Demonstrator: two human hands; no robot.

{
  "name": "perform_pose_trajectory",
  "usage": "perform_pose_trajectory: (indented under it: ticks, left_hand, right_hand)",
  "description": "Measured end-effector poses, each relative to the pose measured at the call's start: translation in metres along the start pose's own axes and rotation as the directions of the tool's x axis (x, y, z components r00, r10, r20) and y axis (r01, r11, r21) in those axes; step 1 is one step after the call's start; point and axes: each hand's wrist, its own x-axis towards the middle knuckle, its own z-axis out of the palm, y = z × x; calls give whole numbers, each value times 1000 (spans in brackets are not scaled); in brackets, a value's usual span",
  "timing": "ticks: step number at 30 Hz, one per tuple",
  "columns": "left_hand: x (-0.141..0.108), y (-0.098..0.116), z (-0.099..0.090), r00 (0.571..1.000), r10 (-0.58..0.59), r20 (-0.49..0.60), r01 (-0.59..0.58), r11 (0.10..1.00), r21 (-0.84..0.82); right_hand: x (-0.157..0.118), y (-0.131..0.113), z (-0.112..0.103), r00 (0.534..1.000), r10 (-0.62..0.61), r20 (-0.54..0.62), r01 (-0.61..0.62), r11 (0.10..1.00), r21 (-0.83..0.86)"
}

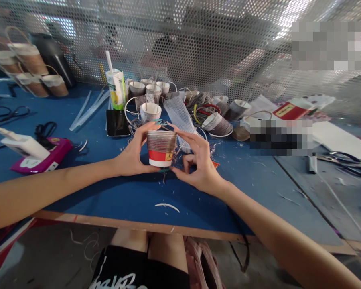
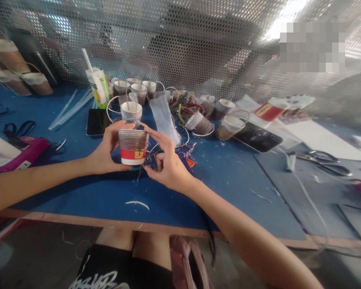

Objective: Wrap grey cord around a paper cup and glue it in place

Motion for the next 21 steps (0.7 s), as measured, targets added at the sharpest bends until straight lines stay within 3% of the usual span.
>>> perform_pose_trajectory:
  ticks: [6,8,12,18,21]
  left_hand:
    - [0,1,-2,983,-135,-127,150,982,115]
    - [0,0,-1,978,-144,-150,160,982,101]
    - [1,1,0,982,-117,-146,127,990,62]
    - [0,0,2,985,-72,-159,80,996,40]
    - [-1,-3,0,982,-93,-164,111,989,102]
  right_hand:
    - [-4,-6,-1,994,-100,-45,98,994,-50]
    - [-5,-9,-3,992,-129,-4,129,992,-3]
    - [-4,-12,-4,996,-34,83,26,995,95]
    - [-6,-13,-4,999,41,-3,-40,982,187]
    - [-4,-13,-14,987,36,-158,-16,992,126]
